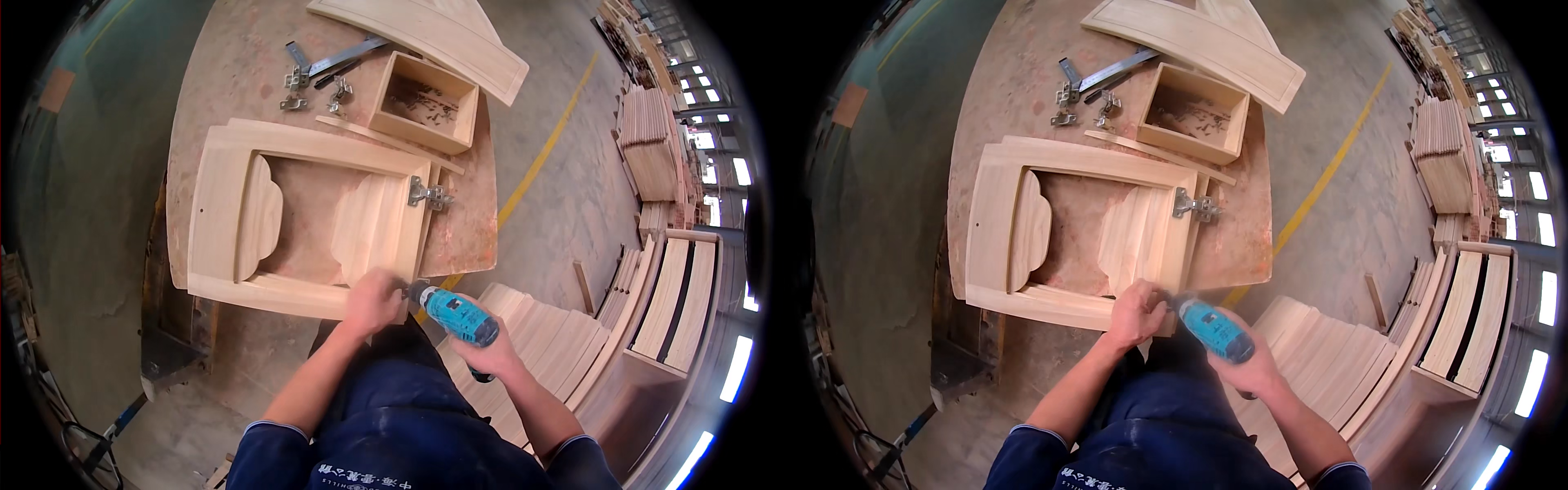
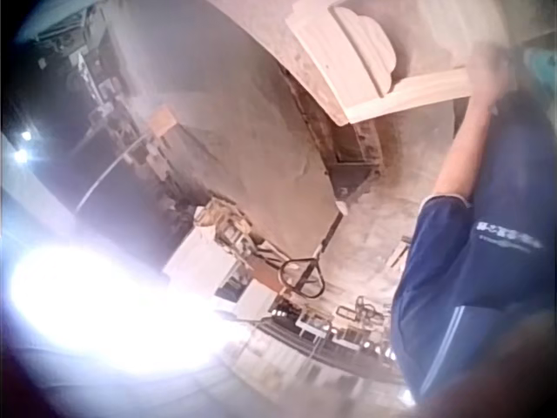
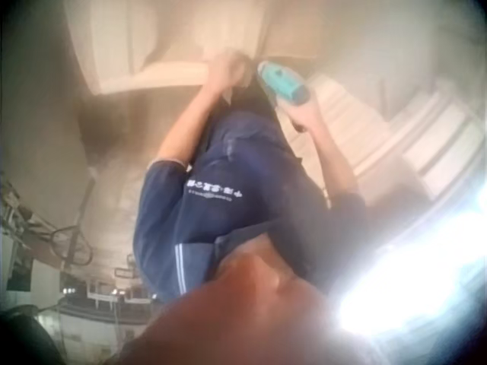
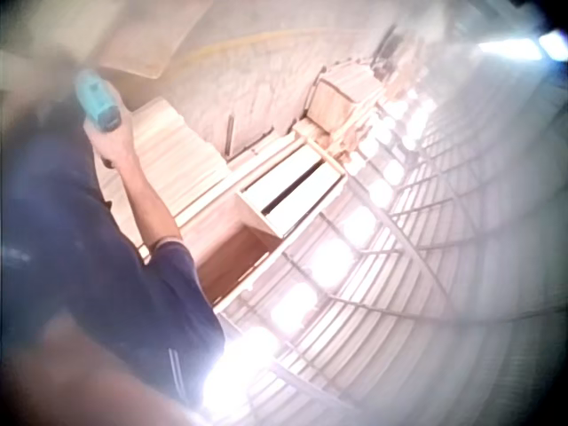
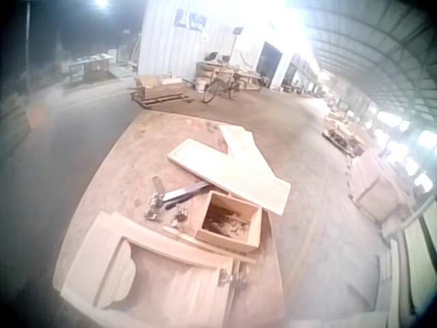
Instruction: The person attaches metal hinges to a wooden cabinet frame and door using an electric drill, then inserts drawers into the cabinet.
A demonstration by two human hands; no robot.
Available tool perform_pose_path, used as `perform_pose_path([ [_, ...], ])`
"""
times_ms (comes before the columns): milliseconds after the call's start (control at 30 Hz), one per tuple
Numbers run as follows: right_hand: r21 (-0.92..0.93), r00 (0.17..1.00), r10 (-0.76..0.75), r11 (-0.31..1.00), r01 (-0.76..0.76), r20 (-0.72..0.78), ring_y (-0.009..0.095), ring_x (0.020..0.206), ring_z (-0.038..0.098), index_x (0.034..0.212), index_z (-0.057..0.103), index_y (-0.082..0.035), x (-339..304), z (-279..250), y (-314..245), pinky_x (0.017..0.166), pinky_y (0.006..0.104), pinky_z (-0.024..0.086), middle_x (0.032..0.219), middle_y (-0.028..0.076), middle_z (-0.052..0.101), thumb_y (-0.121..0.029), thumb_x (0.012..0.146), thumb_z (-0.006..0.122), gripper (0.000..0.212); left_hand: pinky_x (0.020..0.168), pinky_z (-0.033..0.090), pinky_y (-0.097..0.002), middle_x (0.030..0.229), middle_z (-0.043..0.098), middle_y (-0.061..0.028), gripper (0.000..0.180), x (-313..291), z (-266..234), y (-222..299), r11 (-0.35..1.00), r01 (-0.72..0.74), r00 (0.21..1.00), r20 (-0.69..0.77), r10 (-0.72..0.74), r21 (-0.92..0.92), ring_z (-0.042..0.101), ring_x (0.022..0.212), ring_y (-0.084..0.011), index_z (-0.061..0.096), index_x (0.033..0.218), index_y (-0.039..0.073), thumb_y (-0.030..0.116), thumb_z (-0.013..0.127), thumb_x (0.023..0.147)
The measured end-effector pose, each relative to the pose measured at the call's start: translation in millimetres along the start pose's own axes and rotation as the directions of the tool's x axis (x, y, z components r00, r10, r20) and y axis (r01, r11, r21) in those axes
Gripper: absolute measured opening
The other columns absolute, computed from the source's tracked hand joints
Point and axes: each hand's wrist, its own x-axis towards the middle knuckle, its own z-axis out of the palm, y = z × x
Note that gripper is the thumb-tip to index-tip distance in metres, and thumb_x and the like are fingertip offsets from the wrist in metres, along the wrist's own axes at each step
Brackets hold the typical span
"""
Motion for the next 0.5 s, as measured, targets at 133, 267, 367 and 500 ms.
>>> perform_pose_path([
  [133,0.02,1.0,0.009,1.0,-0.01,0.008,0.017,0.115,0.066,0.145,0.052,-0.005,2,1,-1,0.102,0.0306,0.05,0.124,0.012,0.069,-0.005,0.085,0.074,0.065,0.076,0.054,-0.0465,0.095,0.065,-0.0153,0.02,1,0,2,0.986,-0.083,0.997,0.021,0.08,0.146,0.065,0.091,-0.0384,0.069,0.102,0.009,0.017,0.073,0.084],
  [267,0.054,0.999,0.023,0.998,-0.024,0.035,0.017,0.112,0.066,0.144,0.053,-0.004,1,2,-3,0.1,0.0312,0.051,0.122,0.011,0.07,-0.005,0.084,0.073,0.063,0.075,0.054,-0.046,0.093,0.065,-0.0143,0.018,2,-2,6,0.984,-0.073,0.997,0.028,0.07,0.16,0.066,0.09,-0.0375,0.07,0.101,0.01,0.018,0.073,0.085],
  [367,0.007,1.0,0.0,1.0,0.0,0.004,0.016,0.111,0.066,0.144,0.054,-0.005,2,6,-13,0.099,0.0318,0.051,0.12,0.012,0.071,-0.006,0.084,0.073,0.062,0.075,0.054,-0.0463,0.092,0.065,-0.014,0.013,2,-2,6,0.987,-0.091,0.996,0.031,0.088,0.136,0.066,0.088,-0.0376,0.071,0.098,0.011,0.017,0.071,0.087],
  [500,-0.02,1.0,-0.003,1.0,0.003,-0.002,0.016,0.109,0.066,0.143,0.055,-0.007,2,11,-30,0.097,0.0315,0.051,0.117,0.012,0.071,-0.005,0.084,0.071,0.061,0.073,0.054,-0.0466,0.091,0.065,-0.0133,0.009,2,-1,8,0.984,-0.093,0.996,0.025,0.09,0.149,0.066,0.087,-0.0375,0.072,0.095,0.012,0.016,0.07,0.087],
])
